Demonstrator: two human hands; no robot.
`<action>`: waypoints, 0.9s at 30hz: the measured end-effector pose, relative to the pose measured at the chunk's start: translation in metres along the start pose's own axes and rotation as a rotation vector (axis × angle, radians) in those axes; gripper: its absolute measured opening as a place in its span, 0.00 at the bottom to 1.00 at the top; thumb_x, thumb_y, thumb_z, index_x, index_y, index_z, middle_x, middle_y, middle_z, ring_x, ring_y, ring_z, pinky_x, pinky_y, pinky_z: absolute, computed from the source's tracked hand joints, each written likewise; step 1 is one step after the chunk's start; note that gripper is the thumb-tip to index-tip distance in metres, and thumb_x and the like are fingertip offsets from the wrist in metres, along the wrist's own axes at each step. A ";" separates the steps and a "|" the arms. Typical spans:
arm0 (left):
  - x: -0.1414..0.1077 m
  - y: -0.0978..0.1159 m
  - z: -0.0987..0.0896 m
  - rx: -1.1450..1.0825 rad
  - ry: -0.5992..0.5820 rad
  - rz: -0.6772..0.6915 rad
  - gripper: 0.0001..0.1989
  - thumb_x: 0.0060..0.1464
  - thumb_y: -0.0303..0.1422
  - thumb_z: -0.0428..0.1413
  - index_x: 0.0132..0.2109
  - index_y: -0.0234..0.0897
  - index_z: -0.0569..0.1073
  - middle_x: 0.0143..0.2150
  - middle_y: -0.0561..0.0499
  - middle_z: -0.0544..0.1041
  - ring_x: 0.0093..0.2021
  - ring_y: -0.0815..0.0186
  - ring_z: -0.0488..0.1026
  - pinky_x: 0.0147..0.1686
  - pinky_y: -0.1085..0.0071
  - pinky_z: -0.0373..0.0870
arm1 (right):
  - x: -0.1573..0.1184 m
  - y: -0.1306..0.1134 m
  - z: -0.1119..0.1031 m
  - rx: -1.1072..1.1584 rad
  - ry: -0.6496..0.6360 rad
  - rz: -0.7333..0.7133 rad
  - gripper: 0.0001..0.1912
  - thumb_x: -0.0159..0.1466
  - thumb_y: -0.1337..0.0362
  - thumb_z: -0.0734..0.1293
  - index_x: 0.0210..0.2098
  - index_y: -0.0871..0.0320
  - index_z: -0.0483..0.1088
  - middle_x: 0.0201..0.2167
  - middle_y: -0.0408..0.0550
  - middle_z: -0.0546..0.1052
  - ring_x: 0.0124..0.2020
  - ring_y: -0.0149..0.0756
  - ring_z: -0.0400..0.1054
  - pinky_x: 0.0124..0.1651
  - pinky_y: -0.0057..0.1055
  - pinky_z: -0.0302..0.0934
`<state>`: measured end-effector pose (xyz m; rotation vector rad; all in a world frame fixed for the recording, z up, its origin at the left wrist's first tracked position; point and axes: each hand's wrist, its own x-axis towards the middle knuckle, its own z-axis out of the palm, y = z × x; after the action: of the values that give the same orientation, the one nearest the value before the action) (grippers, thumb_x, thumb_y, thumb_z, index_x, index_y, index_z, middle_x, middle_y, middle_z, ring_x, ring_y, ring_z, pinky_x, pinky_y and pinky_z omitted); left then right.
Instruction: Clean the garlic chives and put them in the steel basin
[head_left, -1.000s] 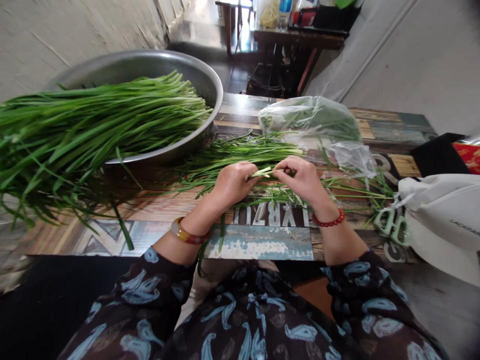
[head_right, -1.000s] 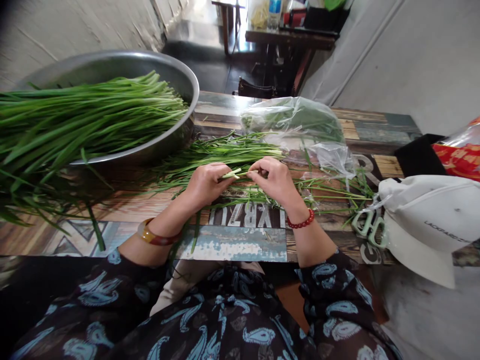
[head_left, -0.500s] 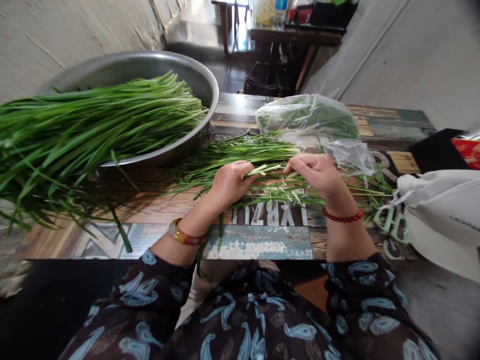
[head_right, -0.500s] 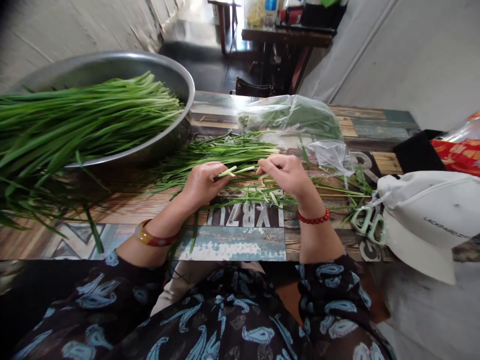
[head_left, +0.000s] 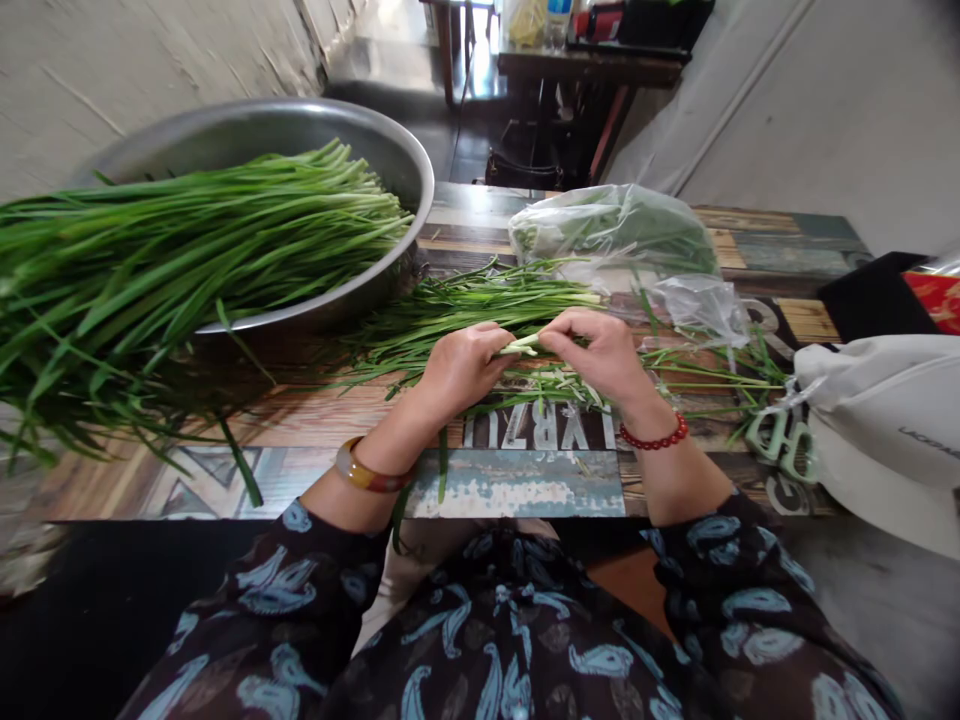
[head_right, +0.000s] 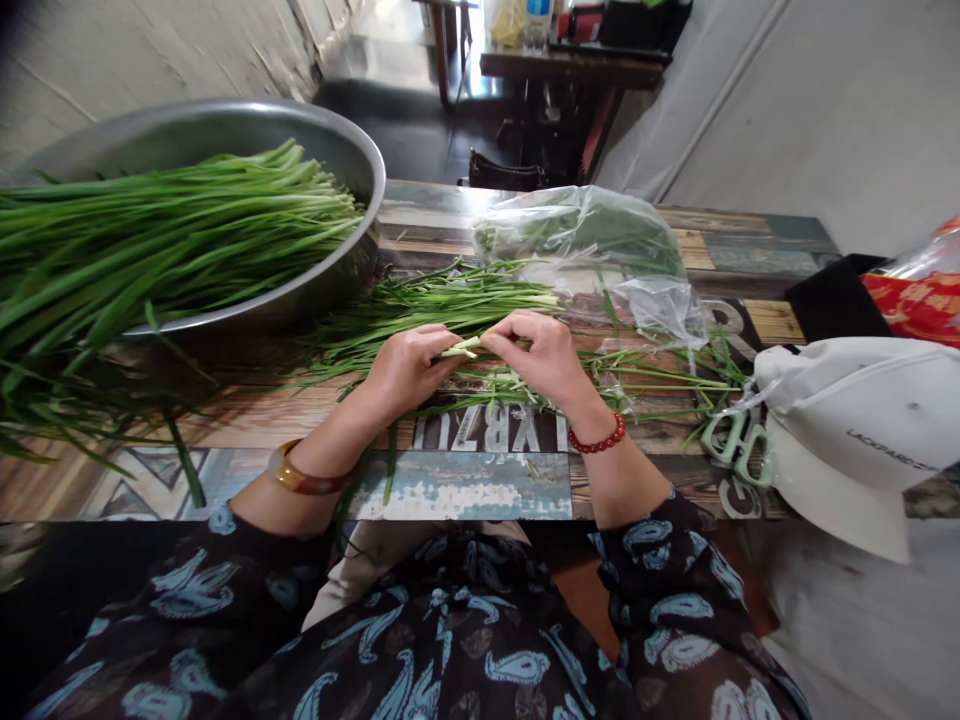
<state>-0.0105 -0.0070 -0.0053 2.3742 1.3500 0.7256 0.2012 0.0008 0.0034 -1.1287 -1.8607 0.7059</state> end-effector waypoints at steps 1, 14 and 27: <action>0.000 -0.001 0.000 -0.015 0.019 0.001 0.13 0.62 0.35 0.55 0.29 0.36 0.73 0.28 0.51 0.69 0.29 0.67 0.64 0.29 0.70 0.54 | 0.001 0.003 -0.003 0.036 0.035 0.039 0.10 0.65 0.59 0.68 0.29 0.55 0.77 0.29 0.44 0.80 0.32 0.35 0.72 0.39 0.34 0.66; 0.003 -0.010 -0.007 -0.557 0.318 -0.198 0.16 0.68 0.44 0.46 0.39 0.39 0.70 0.26 0.55 0.67 0.24 0.70 0.64 0.27 0.72 0.65 | -0.001 0.018 -0.017 -0.307 -0.258 -0.073 0.12 0.67 0.63 0.64 0.33 0.56 0.79 0.34 0.50 0.80 0.37 0.38 0.73 0.42 0.34 0.64; 0.006 -0.013 -0.009 -0.441 0.350 -0.157 0.19 0.67 0.46 0.48 0.33 0.39 0.71 0.23 0.54 0.64 0.27 0.68 0.63 0.26 0.71 0.58 | 0.004 0.040 -0.031 -0.410 -0.027 0.029 0.08 0.63 0.66 0.66 0.33 0.55 0.80 0.32 0.48 0.79 0.35 0.39 0.72 0.39 0.35 0.63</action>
<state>-0.0225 0.0049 -0.0032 1.8335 1.3162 1.2846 0.2448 0.0230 -0.0111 -1.4092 -2.0725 0.3619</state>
